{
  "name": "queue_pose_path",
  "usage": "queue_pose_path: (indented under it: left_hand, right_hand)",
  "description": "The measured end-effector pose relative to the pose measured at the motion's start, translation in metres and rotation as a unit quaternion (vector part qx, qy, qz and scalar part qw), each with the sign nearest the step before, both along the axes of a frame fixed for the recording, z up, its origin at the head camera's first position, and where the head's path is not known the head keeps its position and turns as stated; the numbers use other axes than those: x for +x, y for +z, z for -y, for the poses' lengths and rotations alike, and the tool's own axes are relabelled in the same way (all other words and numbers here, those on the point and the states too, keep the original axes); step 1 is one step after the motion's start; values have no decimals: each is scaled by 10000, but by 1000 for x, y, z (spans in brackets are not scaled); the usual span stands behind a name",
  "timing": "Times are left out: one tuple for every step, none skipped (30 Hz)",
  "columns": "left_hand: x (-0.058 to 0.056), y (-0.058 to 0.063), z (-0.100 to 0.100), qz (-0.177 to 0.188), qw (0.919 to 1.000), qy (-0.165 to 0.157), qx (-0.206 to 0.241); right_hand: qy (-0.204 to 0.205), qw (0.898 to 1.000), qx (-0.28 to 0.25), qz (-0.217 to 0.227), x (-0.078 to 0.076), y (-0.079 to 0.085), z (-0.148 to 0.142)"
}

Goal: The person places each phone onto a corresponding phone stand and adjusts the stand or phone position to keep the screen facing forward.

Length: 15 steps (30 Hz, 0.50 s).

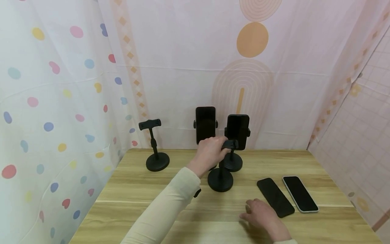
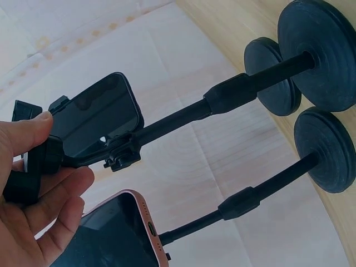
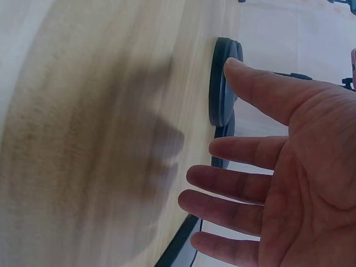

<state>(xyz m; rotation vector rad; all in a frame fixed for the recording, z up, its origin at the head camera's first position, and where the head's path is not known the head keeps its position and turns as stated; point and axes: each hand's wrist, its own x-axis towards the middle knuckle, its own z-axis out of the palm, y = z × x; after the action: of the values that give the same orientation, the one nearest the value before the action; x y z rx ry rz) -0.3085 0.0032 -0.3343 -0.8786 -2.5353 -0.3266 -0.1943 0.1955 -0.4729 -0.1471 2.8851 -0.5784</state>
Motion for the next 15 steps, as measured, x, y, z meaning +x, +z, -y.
queue_pose_path:
  left_hand:
    - [0,-1,0,-26,10000,-14,14]
    - [0,-1,1,-48,10000,-25,19]
    - [1,-2,1,-65,10000,-38,28]
    - [1,-2,1,-80,10000,-46,34]
    - [1,-2,1,-93,9999,-56,47]
    - [1,-3,1,-102,9999,-61,64]
    - [1,-3,2,-112,9999,-65,76]
    - [1,-4,2,-124,9999,-69,87]
    - [1,-4,2,-134,9998,-73,113]
    - [1,-5,2,-145,9998,-79,140]
    - [1,-5,2,-164,9997,-92,167]
    - [1,-6,2,-187,9996,-102,188]
    - [1,-7,2,-218,9995,-111,211]
    - [1,-7,2,-251,9993,-125,242]
    - [1,-8,2,-288,9992,-136,261]
  right_hand:
    - [-11,10000,22,-25,0,0,0]
    - [-14,10000,33,-37,0,1,-1]
    - [-26,10000,35,-40,-1,1,-1]
    - [-36,10000,42,-44,-1,2,-1]
    - [-29,10000,57,-64,-1,2,-2]
    - [-17,9999,73,-86,-1,2,-2]
    - [2,9999,97,-116,-2,2,-2]
    - [23,9998,123,-145,-2,3,-3]
    - [25,9998,138,-158,-2,3,-3]
    - [32,9997,147,-173,-3,3,-4]
    - [47,9997,167,-188,-3,4,-5]
    - [47,9997,175,-190,-3,4,-6]
    - [47,9996,180,-191,-4,4,-7]
    - [35,9997,178,-174,-5,4,-8]
    - [20,9997,181,-159,-6,5,-10]
